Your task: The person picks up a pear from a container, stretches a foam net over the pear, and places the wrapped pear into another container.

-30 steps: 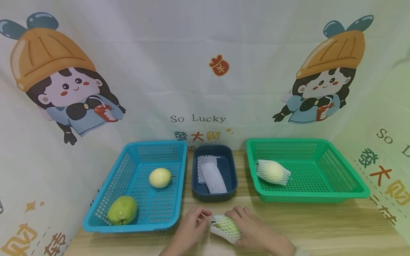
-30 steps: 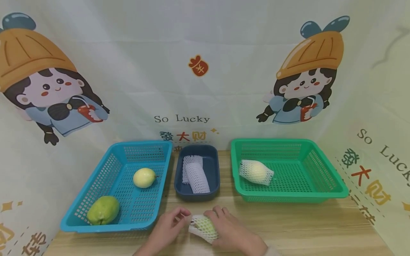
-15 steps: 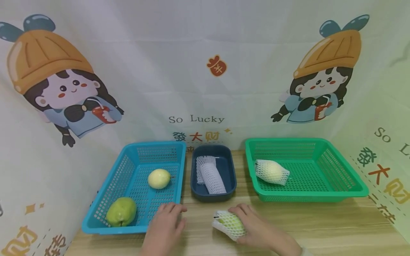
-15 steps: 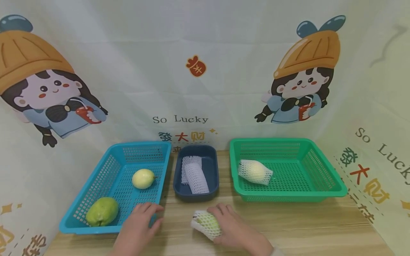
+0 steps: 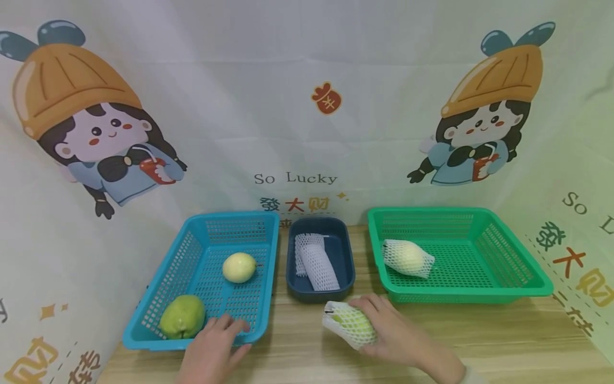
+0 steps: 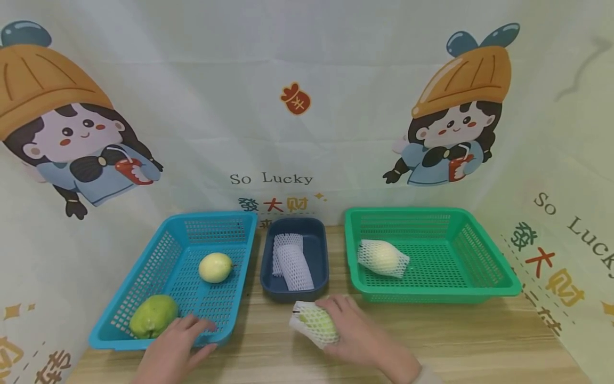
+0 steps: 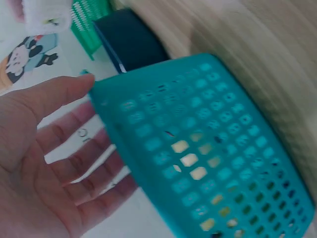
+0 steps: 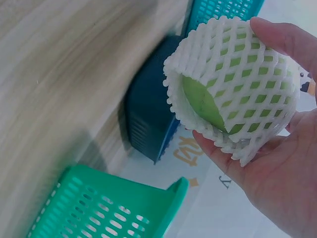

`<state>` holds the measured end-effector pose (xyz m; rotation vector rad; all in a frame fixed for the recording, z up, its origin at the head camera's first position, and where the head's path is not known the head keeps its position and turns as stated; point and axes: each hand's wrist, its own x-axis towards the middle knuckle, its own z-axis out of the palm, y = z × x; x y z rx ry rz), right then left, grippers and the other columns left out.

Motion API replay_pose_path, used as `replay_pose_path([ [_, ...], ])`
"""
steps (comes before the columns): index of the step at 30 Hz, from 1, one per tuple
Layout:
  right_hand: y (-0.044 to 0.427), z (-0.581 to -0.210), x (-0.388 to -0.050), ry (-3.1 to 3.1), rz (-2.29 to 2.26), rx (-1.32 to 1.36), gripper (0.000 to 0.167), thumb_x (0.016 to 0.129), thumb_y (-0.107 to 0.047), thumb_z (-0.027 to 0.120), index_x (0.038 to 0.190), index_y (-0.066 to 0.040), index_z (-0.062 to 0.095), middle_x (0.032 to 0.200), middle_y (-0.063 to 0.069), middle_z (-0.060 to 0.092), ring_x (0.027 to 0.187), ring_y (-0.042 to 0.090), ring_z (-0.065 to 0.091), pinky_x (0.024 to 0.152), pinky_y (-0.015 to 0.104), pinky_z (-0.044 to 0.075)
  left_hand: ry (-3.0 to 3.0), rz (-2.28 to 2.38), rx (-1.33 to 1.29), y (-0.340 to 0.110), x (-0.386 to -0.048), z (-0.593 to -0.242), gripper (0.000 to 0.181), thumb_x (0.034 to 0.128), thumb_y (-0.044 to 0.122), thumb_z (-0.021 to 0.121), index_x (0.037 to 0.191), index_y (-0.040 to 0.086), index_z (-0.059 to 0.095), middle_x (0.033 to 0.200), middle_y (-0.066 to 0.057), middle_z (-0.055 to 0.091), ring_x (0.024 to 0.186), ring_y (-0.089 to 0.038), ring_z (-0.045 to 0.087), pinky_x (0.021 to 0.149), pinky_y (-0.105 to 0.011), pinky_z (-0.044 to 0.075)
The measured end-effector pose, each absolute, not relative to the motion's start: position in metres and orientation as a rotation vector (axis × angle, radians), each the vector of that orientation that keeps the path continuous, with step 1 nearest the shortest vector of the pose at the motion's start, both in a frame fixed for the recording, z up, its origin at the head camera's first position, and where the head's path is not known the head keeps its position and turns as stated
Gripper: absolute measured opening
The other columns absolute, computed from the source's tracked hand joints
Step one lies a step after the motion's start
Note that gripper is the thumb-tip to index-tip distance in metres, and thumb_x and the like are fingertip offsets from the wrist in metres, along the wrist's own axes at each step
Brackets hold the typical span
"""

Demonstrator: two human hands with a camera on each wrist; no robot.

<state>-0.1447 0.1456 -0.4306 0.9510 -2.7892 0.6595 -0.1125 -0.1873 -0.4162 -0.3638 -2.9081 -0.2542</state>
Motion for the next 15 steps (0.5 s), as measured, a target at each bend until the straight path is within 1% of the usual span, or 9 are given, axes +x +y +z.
replay_pose_path([
  [6, 0.15, -0.421, -0.149, -2.776, 0.653, 0.912, 0.071, 0.064, -0.025, 0.078, 0.127, -0.015, 0.047, 0.118, -0.002, 0.049, 0.104, 0.011, 0.045, 0.081, 0.033, 0.049, -2.873, -0.206, -0.393, -0.193, -0.114, -0.422, 0.019, 0.0727, 0.034, 0.076, 0.088, 0.025, 0.068, 0.083, 0.011, 0.06, 0.076, -0.009, 0.055, 0.063, -0.026, 0.049],
  [9, 0.151, -0.414, -0.152, -2.776, 0.66, 0.898, 0.072, 0.065, -0.027, 0.079, 0.127, -0.016, 0.046, 0.12, -0.001, 0.05, 0.104, 0.011, 0.046, 0.08, 0.033, 0.049, -2.847, -0.196, -0.416, -0.194, -0.115, -0.423, 0.018, 0.0725, 0.035, 0.076, 0.087, 0.026, 0.068, 0.081, 0.013, 0.059, 0.075, -0.008, 0.055, 0.062, -0.023, 0.049],
  [15, 0.157, -0.397, -0.158, -2.782, 0.67, 0.895, 0.072, 0.067, -0.025, 0.08, 0.129, -0.011, 0.045, 0.125, 0.006, 0.049, 0.107, 0.016, 0.047, 0.083, 0.038, 0.049, -2.805, -0.186, -0.462, -0.196, -0.116, -0.425, 0.017, 0.0724, 0.033, 0.075, 0.086, 0.028, 0.068, 0.08, 0.014, 0.059, 0.073, -0.008, 0.054, 0.063, -0.022, 0.048],
])
